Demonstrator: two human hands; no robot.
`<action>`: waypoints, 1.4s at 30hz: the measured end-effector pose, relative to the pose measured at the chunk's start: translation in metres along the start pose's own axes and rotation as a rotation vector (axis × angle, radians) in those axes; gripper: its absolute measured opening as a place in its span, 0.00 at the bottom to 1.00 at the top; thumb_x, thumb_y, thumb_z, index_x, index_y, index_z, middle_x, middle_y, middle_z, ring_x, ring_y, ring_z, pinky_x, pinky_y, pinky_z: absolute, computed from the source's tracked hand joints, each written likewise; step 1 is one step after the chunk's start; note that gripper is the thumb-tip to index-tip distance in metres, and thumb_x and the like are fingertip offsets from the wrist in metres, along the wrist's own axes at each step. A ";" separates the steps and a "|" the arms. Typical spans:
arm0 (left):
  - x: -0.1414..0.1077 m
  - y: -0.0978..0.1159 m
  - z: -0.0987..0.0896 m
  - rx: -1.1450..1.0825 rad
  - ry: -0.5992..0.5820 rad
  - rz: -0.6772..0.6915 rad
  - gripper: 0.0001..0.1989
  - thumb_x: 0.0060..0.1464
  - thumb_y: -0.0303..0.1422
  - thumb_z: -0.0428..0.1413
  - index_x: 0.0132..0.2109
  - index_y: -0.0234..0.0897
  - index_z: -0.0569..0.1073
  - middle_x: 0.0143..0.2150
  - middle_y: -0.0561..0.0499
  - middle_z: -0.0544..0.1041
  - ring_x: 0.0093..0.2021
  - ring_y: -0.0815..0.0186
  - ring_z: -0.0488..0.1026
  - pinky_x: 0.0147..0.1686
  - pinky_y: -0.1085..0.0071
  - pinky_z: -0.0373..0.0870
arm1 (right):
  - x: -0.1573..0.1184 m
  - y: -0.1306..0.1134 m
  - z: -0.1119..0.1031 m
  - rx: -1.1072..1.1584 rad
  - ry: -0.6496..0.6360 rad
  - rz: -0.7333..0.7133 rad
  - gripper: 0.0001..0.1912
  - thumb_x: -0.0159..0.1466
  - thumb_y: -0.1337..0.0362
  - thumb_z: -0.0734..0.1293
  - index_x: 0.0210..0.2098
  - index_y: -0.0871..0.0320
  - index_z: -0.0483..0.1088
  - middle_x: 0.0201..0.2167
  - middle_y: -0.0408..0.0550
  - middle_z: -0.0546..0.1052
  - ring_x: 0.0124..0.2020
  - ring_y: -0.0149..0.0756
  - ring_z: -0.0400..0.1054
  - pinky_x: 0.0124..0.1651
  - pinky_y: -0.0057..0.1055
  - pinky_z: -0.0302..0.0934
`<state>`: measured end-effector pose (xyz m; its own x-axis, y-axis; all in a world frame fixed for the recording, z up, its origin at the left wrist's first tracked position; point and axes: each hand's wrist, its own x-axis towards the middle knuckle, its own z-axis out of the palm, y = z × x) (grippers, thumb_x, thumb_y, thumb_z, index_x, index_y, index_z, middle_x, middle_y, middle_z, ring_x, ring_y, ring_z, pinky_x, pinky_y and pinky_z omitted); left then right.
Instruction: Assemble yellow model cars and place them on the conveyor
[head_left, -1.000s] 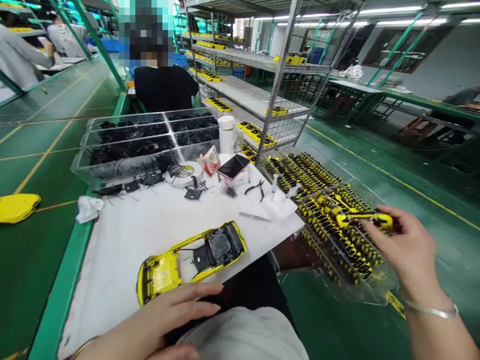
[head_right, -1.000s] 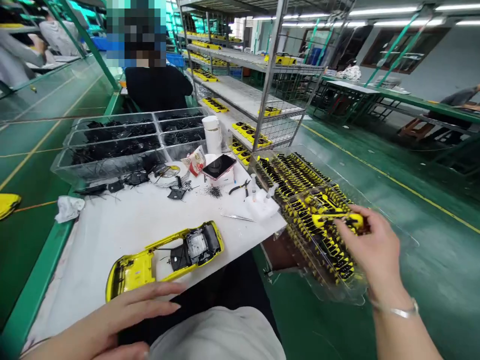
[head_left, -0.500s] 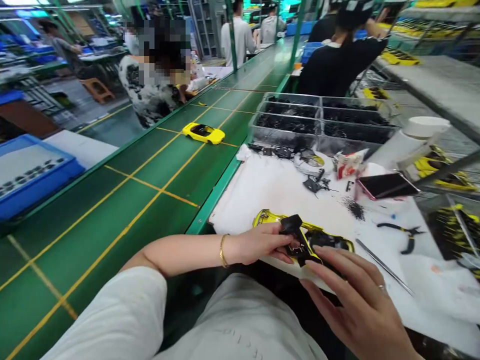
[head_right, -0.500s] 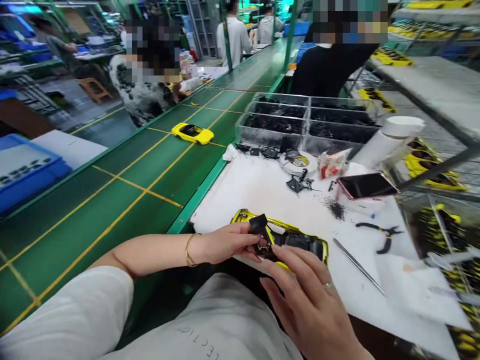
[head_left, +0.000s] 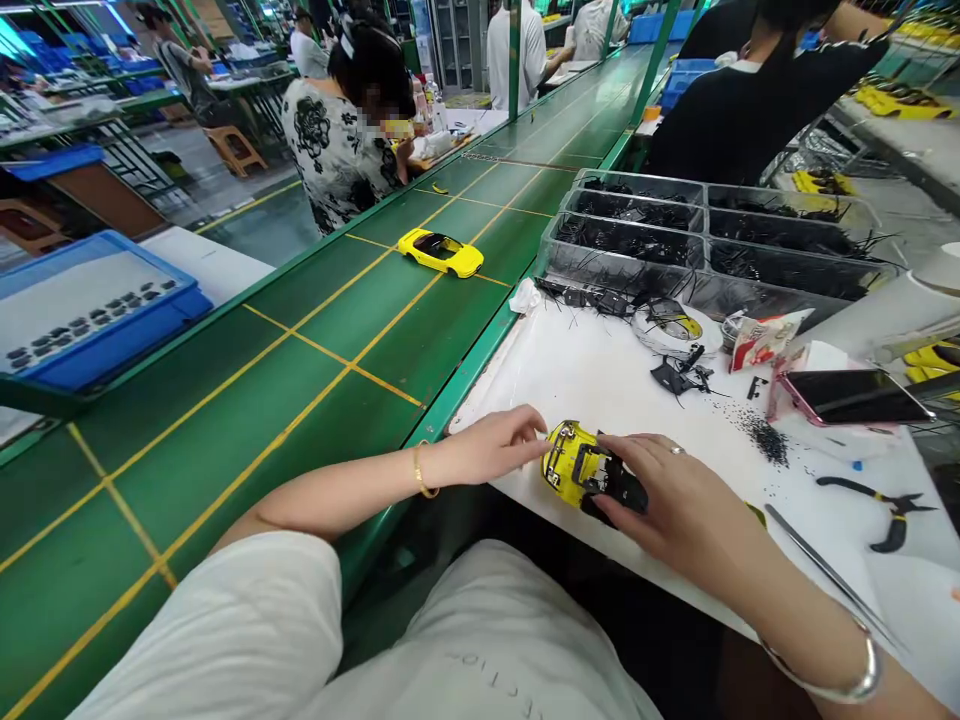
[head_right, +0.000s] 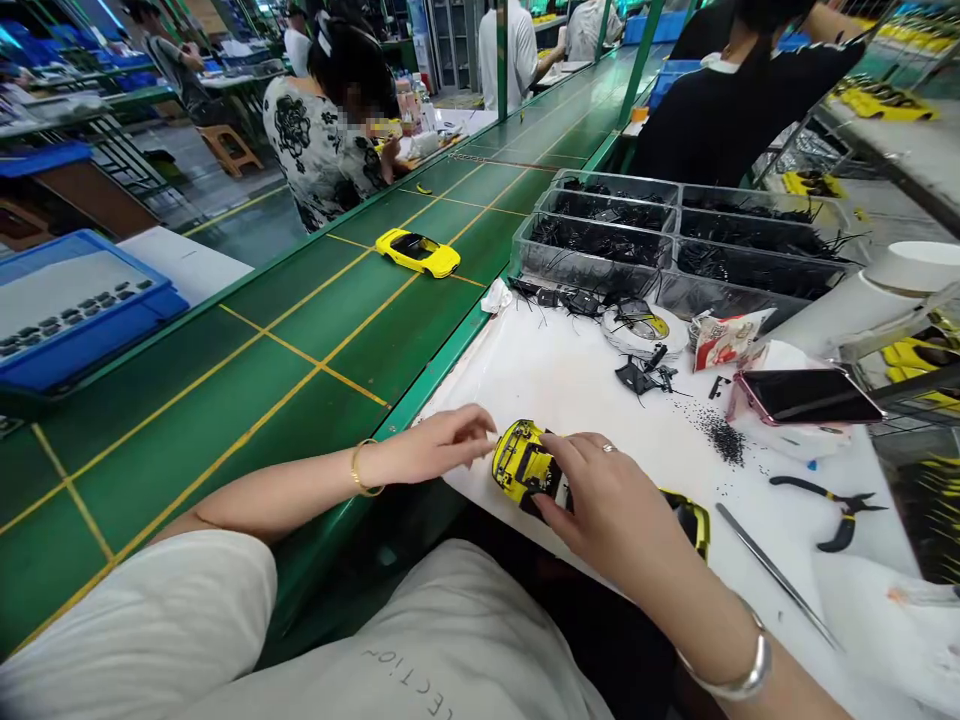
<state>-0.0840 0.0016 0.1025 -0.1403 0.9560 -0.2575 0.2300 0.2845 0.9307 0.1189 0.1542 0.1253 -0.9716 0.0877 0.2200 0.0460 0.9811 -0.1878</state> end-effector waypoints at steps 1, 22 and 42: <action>0.006 -0.007 -0.001 0.040 0.062 0.004 0.18 0.61 0.45 0.53 0.48 0.36 0.65 0.34 0.51 0.73 0.32 0.70 0.72 0.33 0.73 0.68 | 0.008 -0.001 0.002 -0.047 -0.049 0.024 0.25 0.59 0.64 0.71 0.54 0.62 0.64 0.40 0.54 0.77 0.41 0.47 0.72 0.37 0.40 0.68; 0.043 -0.055 0.009 -0.373 -0.342 -0.132 0.25 0.59 0.57 0.49 0.38 0.36 0.63 0.21 0.56 0.72 0.23 0.70 0.71 0.25 0.72 0.67 | 0.029 0.000 0.028 0.005 -0.105 0.119 0.19 0.56 0.64 0.71 0.45 0.59 0.65 0.35 0.47 0.78 0.39 0.46 0.71 0.53 0.46 0.56; 0.041 -0.055 0.011 -0.388 -0.344 -0.123 0.21 0.63 0.52 0.48 0.37 0.36 0.62 0.19 0.56 0.71 0.20 0.71 0.70 0.24 0.74 0.67 | 0.016 0.011 0.045 0.156 0.005 0.105 0.17 0.59 0.61 0.71 0.43 0.56 0.62 0.38 0.46 0.76 0.38 0.42 0.73 0.61 0.56 0.53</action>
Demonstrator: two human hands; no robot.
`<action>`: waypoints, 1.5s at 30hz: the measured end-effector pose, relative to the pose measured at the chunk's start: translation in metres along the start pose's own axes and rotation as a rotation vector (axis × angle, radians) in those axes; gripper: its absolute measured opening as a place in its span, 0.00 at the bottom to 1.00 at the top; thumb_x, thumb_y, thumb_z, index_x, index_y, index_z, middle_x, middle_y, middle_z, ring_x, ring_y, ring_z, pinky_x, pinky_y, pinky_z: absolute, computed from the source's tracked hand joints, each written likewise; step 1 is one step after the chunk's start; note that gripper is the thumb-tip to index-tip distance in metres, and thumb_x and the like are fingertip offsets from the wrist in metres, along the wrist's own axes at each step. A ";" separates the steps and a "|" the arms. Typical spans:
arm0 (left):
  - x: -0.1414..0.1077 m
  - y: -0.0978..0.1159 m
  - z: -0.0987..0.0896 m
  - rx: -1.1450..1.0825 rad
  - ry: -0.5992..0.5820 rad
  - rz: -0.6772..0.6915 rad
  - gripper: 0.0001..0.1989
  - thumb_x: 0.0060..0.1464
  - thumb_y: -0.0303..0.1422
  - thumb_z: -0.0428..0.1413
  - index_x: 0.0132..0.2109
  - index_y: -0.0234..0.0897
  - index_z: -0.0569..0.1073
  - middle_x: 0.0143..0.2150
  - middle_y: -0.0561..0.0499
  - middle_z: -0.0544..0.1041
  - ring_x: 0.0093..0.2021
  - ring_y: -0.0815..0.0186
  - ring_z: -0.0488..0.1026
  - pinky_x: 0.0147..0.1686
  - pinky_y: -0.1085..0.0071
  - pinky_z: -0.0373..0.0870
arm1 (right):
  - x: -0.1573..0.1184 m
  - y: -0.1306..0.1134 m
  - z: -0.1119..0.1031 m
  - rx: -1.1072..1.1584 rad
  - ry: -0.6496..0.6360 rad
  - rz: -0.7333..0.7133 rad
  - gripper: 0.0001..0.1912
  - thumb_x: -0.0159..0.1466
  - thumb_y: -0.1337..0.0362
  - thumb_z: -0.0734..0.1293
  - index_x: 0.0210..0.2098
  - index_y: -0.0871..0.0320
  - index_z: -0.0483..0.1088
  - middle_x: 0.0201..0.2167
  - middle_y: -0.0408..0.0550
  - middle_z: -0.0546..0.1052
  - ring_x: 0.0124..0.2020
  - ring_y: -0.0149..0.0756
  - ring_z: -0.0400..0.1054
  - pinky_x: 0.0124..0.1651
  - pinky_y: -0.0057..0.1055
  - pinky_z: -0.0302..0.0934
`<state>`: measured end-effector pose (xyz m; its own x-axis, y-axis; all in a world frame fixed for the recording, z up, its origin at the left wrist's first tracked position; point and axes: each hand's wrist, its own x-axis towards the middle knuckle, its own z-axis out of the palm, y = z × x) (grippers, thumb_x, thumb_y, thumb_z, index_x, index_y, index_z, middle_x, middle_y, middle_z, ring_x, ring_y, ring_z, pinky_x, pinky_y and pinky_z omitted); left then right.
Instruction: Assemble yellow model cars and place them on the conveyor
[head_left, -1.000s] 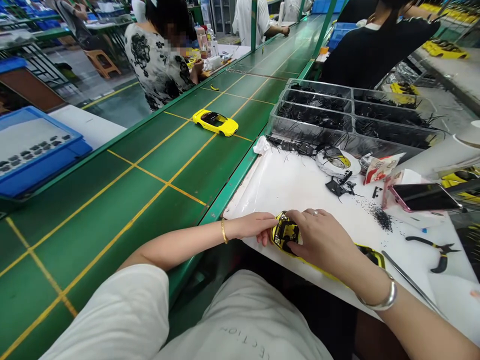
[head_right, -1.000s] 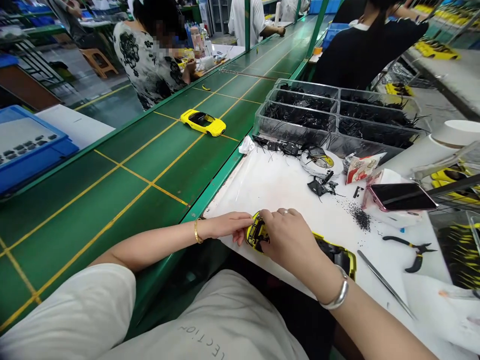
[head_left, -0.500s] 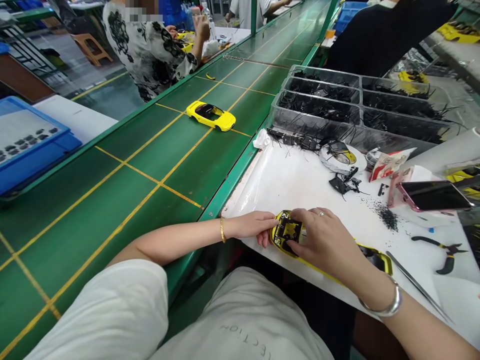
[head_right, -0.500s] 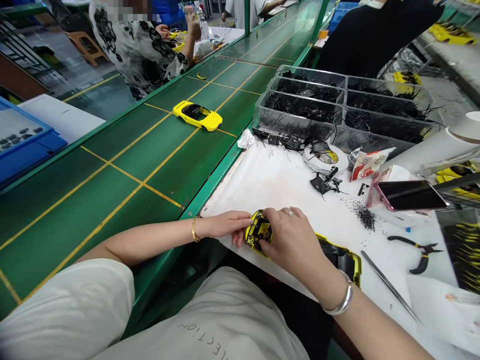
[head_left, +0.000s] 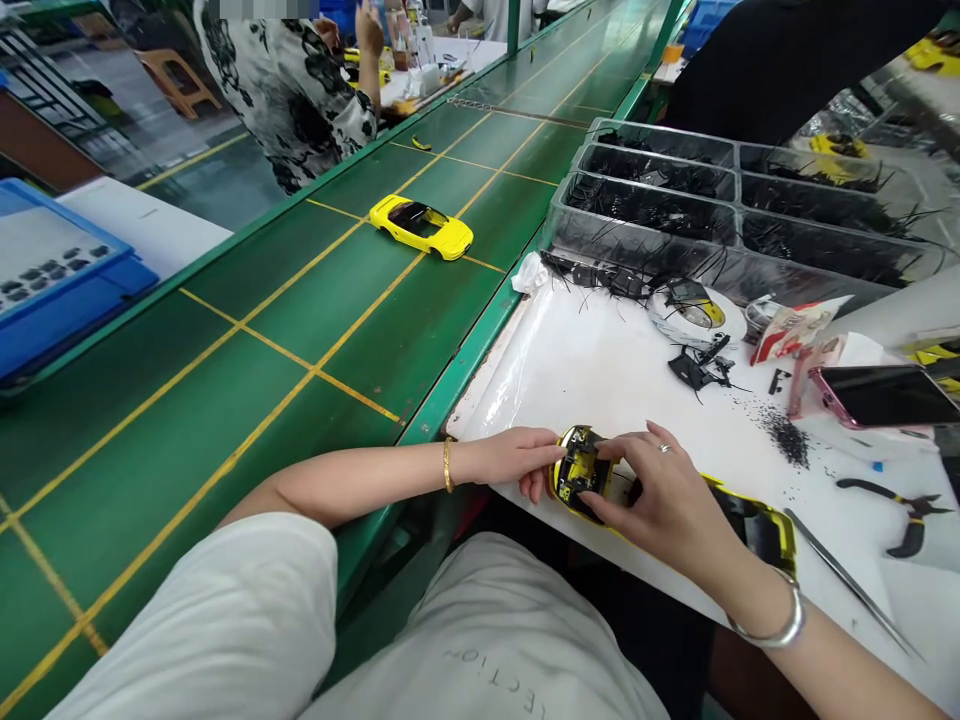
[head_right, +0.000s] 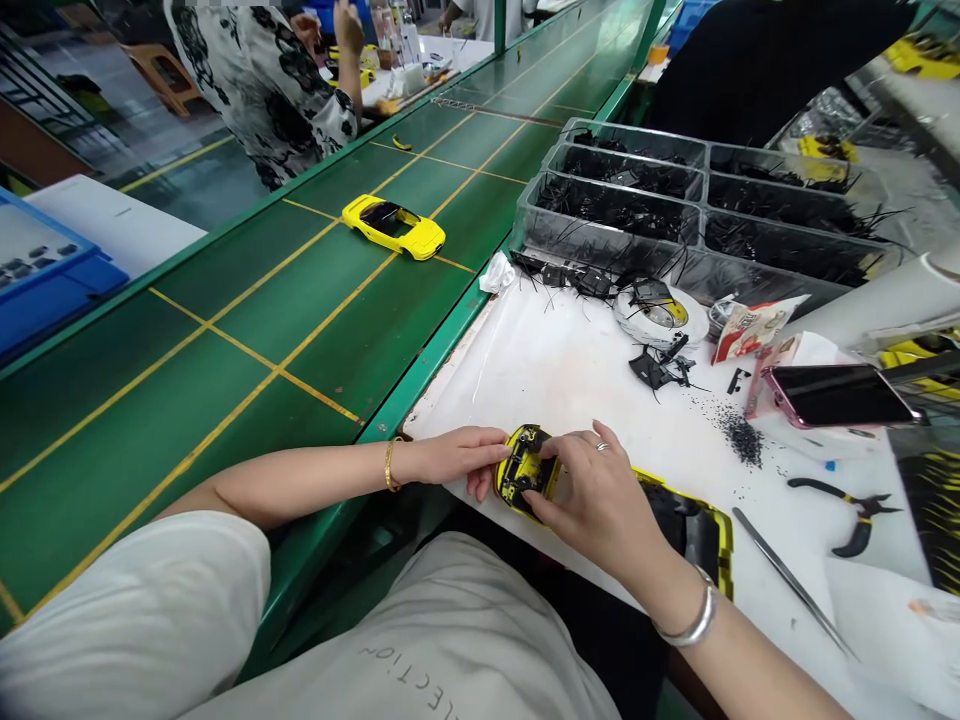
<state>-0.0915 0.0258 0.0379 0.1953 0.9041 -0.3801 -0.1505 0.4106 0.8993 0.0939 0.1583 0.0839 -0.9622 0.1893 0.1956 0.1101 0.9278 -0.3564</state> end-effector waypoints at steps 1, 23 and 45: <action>-0.001 -0.001 0.000 0.004 0.002 0.001 0.21 0.63 0.52 0.48 0.37 0.37 0.62 0.19 0.56 0.72 0.20 0.71 0.70 0.24 0.74 0.67 | -0.002 0.001 0.003 0.013 0.009 -0.008 0.17 0.59 0.61 0.71 0.44 0.55 0.62 0.38 0.46 0.77 0.39 0.42 0.73 0.62 0.57 0.52; -0.032 0.026 0.028 0.319 -0.036 -0.245 0.18 0.64 0.46 0.48 0.38 0.34 0.69 0.31 0.50 0.76 0.27 0.71 0.74 0.26 0.76 0.69 | -0.144 -0.040 -0.006 0.553 -0.043 0.622 0.16 0.69 0.52 0.61 0.32 0.55 0.72 0.26 0.43 0.75 0.23 0.32 0.69 0.24 0.25 0.65; 0.003 -0.003 0.049 0.078 -0.128 -0.211 0.25 0.53 0.53 0.58 0.39 0.32 0.69 0.31 0.53 0.70 0.27 0.72 0.66 0.25 0.75 0.65 | -0.144 -0.056 0.084 1.333 0.160 0.940 0.28 0.62 0.38 0.63 0.25 0.58 0.63 0.20 0.41 0.62 0.23 0.29 0.52 0.25 0.28 0.49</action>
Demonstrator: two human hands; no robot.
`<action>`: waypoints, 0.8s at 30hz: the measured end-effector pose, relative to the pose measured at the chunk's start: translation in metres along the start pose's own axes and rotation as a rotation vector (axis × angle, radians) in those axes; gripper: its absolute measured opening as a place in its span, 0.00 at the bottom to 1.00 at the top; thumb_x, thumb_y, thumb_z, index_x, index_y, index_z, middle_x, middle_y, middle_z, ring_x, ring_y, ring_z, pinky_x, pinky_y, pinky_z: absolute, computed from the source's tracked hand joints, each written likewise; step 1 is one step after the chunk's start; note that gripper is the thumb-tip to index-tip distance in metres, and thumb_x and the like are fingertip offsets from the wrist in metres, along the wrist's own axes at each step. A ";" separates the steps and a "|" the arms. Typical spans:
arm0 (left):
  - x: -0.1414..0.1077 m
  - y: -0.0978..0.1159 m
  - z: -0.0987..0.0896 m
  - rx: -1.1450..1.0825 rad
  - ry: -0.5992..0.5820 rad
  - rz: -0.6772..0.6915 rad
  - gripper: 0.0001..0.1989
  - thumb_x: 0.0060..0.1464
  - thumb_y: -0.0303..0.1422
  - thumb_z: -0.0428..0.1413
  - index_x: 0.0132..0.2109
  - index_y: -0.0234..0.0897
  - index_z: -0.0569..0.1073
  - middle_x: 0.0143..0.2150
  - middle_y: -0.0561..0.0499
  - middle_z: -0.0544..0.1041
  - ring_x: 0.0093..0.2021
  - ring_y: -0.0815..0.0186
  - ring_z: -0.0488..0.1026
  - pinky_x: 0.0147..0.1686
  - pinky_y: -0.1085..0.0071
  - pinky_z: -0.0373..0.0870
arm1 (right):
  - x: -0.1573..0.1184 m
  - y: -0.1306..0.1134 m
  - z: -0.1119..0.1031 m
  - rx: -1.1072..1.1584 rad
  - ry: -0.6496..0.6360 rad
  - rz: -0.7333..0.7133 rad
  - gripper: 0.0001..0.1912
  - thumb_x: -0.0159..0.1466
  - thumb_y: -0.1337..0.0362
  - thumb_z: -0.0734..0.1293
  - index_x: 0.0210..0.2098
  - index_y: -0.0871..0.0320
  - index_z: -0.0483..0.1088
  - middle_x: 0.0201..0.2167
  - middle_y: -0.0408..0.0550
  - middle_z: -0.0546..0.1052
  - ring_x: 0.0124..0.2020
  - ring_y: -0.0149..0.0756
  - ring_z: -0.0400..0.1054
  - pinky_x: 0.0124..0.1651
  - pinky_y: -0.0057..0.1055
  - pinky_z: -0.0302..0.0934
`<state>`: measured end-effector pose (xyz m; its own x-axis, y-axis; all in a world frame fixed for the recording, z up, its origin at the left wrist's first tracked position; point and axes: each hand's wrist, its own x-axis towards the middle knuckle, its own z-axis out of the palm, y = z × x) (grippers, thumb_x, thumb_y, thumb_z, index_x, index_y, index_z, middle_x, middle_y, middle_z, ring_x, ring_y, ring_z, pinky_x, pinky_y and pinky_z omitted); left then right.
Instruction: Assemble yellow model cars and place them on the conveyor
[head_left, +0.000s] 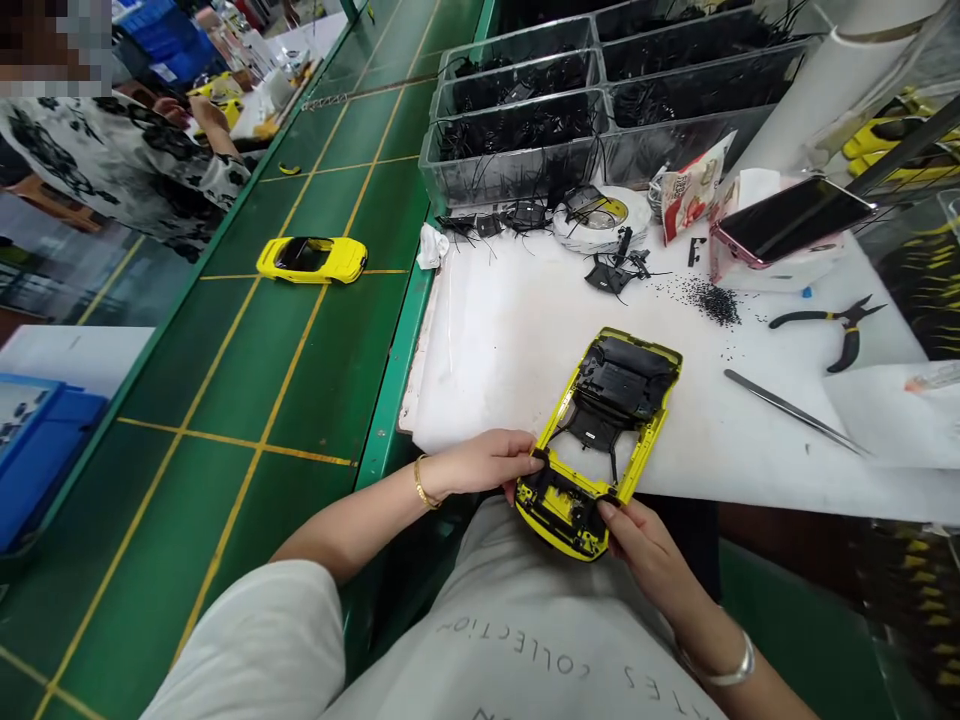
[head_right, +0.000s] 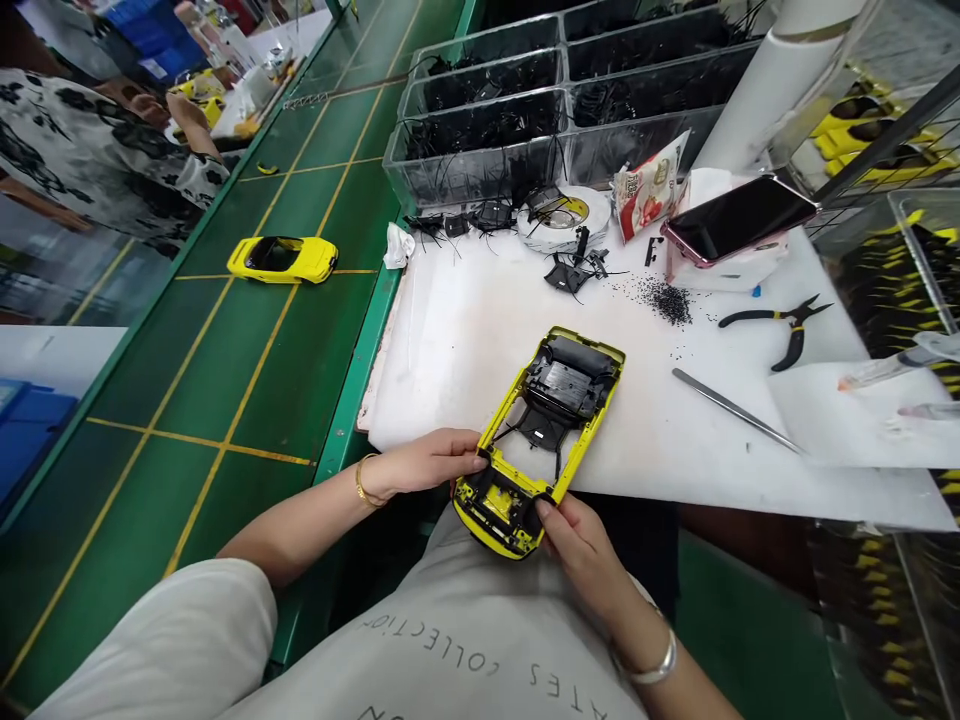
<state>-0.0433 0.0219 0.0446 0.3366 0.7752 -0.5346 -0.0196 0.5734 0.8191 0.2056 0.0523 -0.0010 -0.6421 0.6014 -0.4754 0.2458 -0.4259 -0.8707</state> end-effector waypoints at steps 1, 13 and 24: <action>0.000 0.000 -0.001 0.011 -0.018 -0.001 0.25 0.53 0.53 0.58 0.40 0.32 0.69 0.31 0.53 0.70 0.28 0.72 0.67 0.26 0.75 0.65 | -0.001 -0.001 -0.002 -0.020 -0.002 0.014 0.27 0.62 0.39 0.64 0.26 0.58 0.64 0.21 0.43 0.64 0.24 0.30 0.53 0.25 0.28 0.50; 0.001 -0.006 0.006 -0.065 0.043 0.008 0.27 0.50 0.55 0.60 0.37 0.33 0.68 0.27 0.55 0.67 0.24 0.73 0.64 0.23 0.75 0.64 | -0.002 0.001 0.012 0.048 0.120 0.041 0.31 0.57 0.33 0.64 0.20 0.54 0.55 0.16 0.38 0.52 0.20 0.29 0.45 0.21 0.29 0.43; 0.001 -0.008 0.010 -0.215 0.034 -0.009 0.29 0.47 0.55 0.61 0.40 0.32 0.71 0.31 0.52 0.72 0.29 0.71 0.70 0.26 0.75 0.66 | -0.003 0.006 -0.008 -0.001 0.101 0.106 0.29 0.57 0.36 0.66 0.23 0.56 0.62 0.20 0.43 0.62 0.24 0.33 0.54 0.24 0.29 0.53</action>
<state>-0.0338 0.0154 0.0394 0.3060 0.7763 -0.5511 -0.2180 0.6207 0.7532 0.2145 0.0535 -0.0060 -0.5358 0.6181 -0.5752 0.3090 -0.4904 -0.8149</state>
